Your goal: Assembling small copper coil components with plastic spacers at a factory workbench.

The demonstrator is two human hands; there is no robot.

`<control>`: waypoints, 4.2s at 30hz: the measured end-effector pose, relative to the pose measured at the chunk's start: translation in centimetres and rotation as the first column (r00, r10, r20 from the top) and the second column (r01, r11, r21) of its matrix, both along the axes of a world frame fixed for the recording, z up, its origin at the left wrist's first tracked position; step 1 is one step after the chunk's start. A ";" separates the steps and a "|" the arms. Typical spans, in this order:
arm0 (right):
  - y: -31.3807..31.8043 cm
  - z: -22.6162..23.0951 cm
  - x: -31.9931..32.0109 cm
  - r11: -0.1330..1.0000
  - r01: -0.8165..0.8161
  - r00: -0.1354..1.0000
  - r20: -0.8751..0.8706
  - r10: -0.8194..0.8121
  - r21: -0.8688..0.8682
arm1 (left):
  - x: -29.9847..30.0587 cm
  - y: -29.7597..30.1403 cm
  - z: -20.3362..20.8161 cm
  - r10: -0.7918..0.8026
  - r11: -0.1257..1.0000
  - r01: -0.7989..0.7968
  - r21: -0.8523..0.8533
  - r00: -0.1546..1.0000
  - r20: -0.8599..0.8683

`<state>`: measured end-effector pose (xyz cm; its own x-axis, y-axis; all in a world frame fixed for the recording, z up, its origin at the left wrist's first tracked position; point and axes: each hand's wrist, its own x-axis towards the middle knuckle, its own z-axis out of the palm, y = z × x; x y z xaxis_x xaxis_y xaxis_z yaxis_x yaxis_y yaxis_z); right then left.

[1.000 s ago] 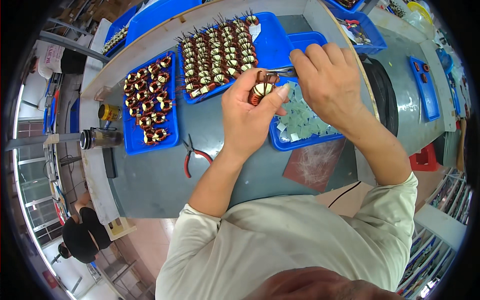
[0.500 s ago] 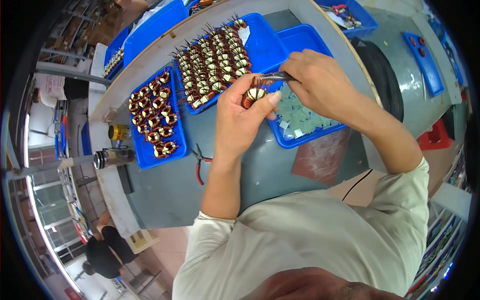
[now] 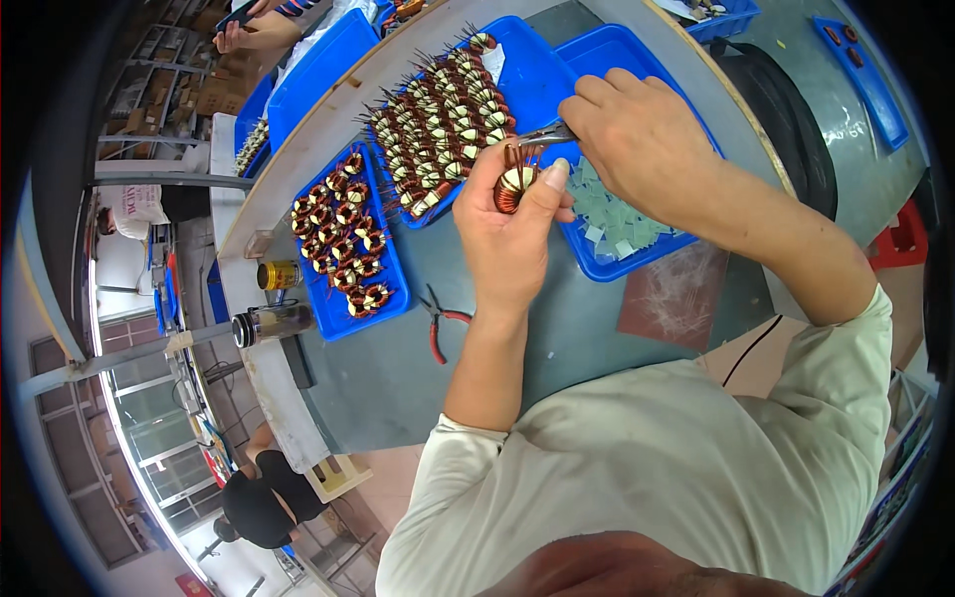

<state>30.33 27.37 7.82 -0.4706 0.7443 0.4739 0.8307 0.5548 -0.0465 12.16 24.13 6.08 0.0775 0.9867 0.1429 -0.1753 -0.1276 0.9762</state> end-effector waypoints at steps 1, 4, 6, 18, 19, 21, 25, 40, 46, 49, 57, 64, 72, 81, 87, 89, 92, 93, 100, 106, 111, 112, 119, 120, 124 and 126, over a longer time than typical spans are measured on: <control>-0.1 0.0 -0.1 1.000 -0.001 1.000 -0.003 0.001 0.005 | 0.1 -0.1 0.0 0.004 1.000 -0.004 -0.009 1.000 0.008; -0.2 0.1 -0.2 1.000 0.004 1.000 -0.007 -0.004 0.000 | 0.4 -0.4 0.1 0.032 0.999 -0.032 0.007 0.999 0.016; -0.2 0.1 -0.1 1.000 0.018 1.000 0.004 -0.018 -0.001 | 0.3 -0.3 0.1 0.031 0.999 -0.032 0.019 0.999 0.036; -0.1 3.0 1.3 0.886 -0.171 0.977 -0.190 0.096 -0.431 | -0.8 -0.5 0.9 -0.004 0.996 0.016 0.090 0.991 -0.135; -0.2 2.9 1.2 0.885 -0.171 0.977 -0.191 0.095 -0.433 | -0.8 -0.5 1.0 -0.004 0.996 0.016 0.087 0.991 -0.136; 0.0 2.9 1.1 0.867 -0.162 0.976 -0.205 0.072 -0.470 | -0.9 -0.3 1.0 -0.006 0.996 0.017 0.084 0.992 -0.128; 0.1 0.8 0.5 0.950 -0.149 0.958 -0.277 0.070 -0.276 | -0.5 -0.2 0.4 -0.040 0.999 0.041 0.030 0.999 -0.012; 0.6 2.2 1.1 0.887 -0.237 0.933 -0.347 0.095 -0.397 | -0.8 0.0 0.4 0.011 0.996 0.003 0.093 0.989 -0.148; 0.5 4.3 1.5 0.667 -0.305 0.911 -0.411 -0.002 -0.679 | -1.5 0.1 0.7 -0.037 0.996 0.052 0.070 0.978 -0.203; 1.0 4.2 1.3 0.653 -0.262 0.940 -0.340 0.006 -0.711 | -1.3 0.0 0.9 -0.083 0.996 0.083 -0.013 0.996 -0.018; 1.6 1.1 1.5 0.893 -0.268 0.927 -0.348 0.137 -0.362 | -1.5 0.5 0.5 -0.122 0.989 0.137 -0.063 0.972 0.199; 2.3 0.8 1.6 0.928 -0.258 0.921 -0.360 0.152 -0.270 | -1.7 0.4 0.3 -0.187 0.977 0.205 -0.065 0.960 0.210; 2.2 0.8 1.9 0.890 -0.317 0.906 -0.383 0.181 -0.328 | -1.3 0.2 0.7 -0.208 0.969 0.228 -0.097 0.961 0.184; 2.0 2.1 2.2 0.877 -0.240 0.959 -0.242 0.147 -0.417 | -2.5 0.2 1.6 -0.253 0.965 0.234 -0.118 0.948 -0.193; 1.6 1.3 1.8 0.928 -0.268 0.957 -0.181 0.226 -0.258 | -2.6 0.1 1.8 -0.223 0.974 0.213 -0.081 0.962 -0.159; 1.5 1.3 1.5 0.928 -0.264 0.959 -0.172 0.224 -0.263 | -2.8 0.1 1.7 -0.223 0.974 0.211 -0.082 0.956 -0.190; 1.7 1.4 1.5 0.927 -0.264 0.960 -0.162 0.227 -0.268 | -2.8 0.3 1.5 -0.225 0.974 0.217 -0.061 0.957 -0.185; 1.7 1.3 1.6 0.925 -0.266 0.961 -0.156 0.230 -0.273 | -2.7 0.2 1.6 -0.219 0.976 0.212 -0.059 0.959 -0.180; 1.9 1.2 2.0 0.893 -0.265 0.959 -0.195 0.205 -0.364 | -2.6 0.2 1.2 -0.185 0.973 0.222 0.061 0.912 -0.365; 1.6 2.4 1.5 0.711 -0.248 0.968 -0.195 0.156 -0.658 | -3.5 0.4 1.7 -0.174 0.954 0.274 0.120 0.835 -0.522; 1.5 1.1 1.5 0.929 -0.286 0.947 -0.215 0.237 -0.237 | -2.9 0.0 1.7 -0.174 0.977 0.202 0.068 0.941 -0.291; 1.6 1.0 1.6 0.929 -0.286 0.947 -0.216 0.237 -0.236 | -2.8 -0.1 1.7 -0.179 0.982 0.188 0.021 0.961 -0.212; 1.6 0.1 1.3 0.966 -0.232 0.958 -0.199 0.206 -0.117 | -2.5 0.2 1.3 -0.201 0.980 0.199 -0.024 0.976 -0.083; 1.7 0.0 1.4 0.977 -0.201 0.968 -0.166 0.187 -0.075 | -2.4 0.3 1.2 -0.192 0.981 0.190 -0.034 0.977 -0.089; 1.7 0.0 1.5 0.972 -0.196 0.966 -0.194 0.169 -0.131 | -1.8 0.2 1.1 -0.191 0.980 0.188 -0.071 0.981 -0.041; 2.0 0.3 1.6 0.960 -0.244 0.944 -0.259 0.202 -0.139 | -1.5 0.0 1.0 -0.173 0.984 0.172 -0.041 0.984 -0.036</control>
